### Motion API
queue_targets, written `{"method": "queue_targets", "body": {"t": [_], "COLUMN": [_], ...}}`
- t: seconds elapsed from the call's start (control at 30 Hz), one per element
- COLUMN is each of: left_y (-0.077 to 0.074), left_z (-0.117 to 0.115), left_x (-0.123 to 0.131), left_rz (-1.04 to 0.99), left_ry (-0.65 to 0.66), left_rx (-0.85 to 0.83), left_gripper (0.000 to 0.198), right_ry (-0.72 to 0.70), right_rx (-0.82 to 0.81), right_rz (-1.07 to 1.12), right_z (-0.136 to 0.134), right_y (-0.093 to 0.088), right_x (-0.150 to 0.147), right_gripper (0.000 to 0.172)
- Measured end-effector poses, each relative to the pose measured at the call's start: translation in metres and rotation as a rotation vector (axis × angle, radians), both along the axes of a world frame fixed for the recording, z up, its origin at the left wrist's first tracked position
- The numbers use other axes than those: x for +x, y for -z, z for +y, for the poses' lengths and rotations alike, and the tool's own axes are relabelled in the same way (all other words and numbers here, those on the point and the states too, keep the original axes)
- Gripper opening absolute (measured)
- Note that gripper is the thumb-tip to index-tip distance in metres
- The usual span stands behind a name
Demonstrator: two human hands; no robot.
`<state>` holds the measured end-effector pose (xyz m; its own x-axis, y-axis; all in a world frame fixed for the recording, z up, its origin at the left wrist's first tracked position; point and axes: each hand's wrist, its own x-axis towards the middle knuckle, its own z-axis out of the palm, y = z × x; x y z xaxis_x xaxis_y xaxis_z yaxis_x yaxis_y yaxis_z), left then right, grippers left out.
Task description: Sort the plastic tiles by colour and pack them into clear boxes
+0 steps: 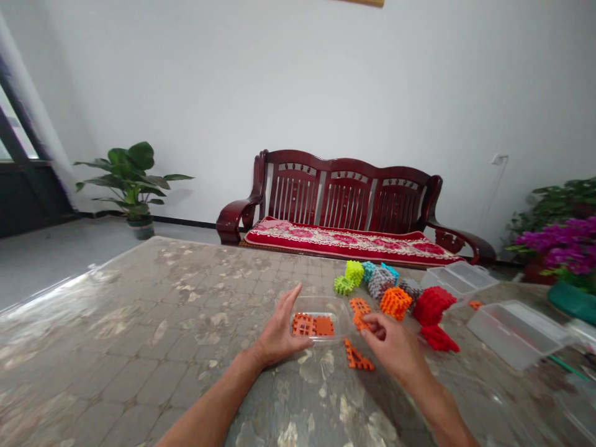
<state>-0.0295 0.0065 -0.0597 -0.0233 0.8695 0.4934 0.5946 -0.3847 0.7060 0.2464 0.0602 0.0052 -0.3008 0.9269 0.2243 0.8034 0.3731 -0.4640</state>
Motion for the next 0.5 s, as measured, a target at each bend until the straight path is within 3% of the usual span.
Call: {"method": "queue_targets", "body": {"t": [0.13,0.3,0.5], "left_y": [0.000,-0.002,-0.007], "left_z": [0.001,0.001,-0.002], "left_x": [0.000,0.001,0.003], "left_rz": [0.000,0.001,-0.007], "left_ry": [0.006,0.021,0.027], "left_rx": [0.019,0.022,0.008], "left_gripper": [0.111,0.112,0.108], "right_ry": [-0.101,-0.099,-0.194], "right_rx": [0.022,-0.020,-0.121], "right_rz": [-0.008,-0.038,-0.047], "right_z": [-0.007,-0.008,0.008], "right_y": [-0.012,-0.014,-0.012], "right_x": [-0.034,-0.076,-0.076], "right_gripper": [0.019,0.022,0.028]}}
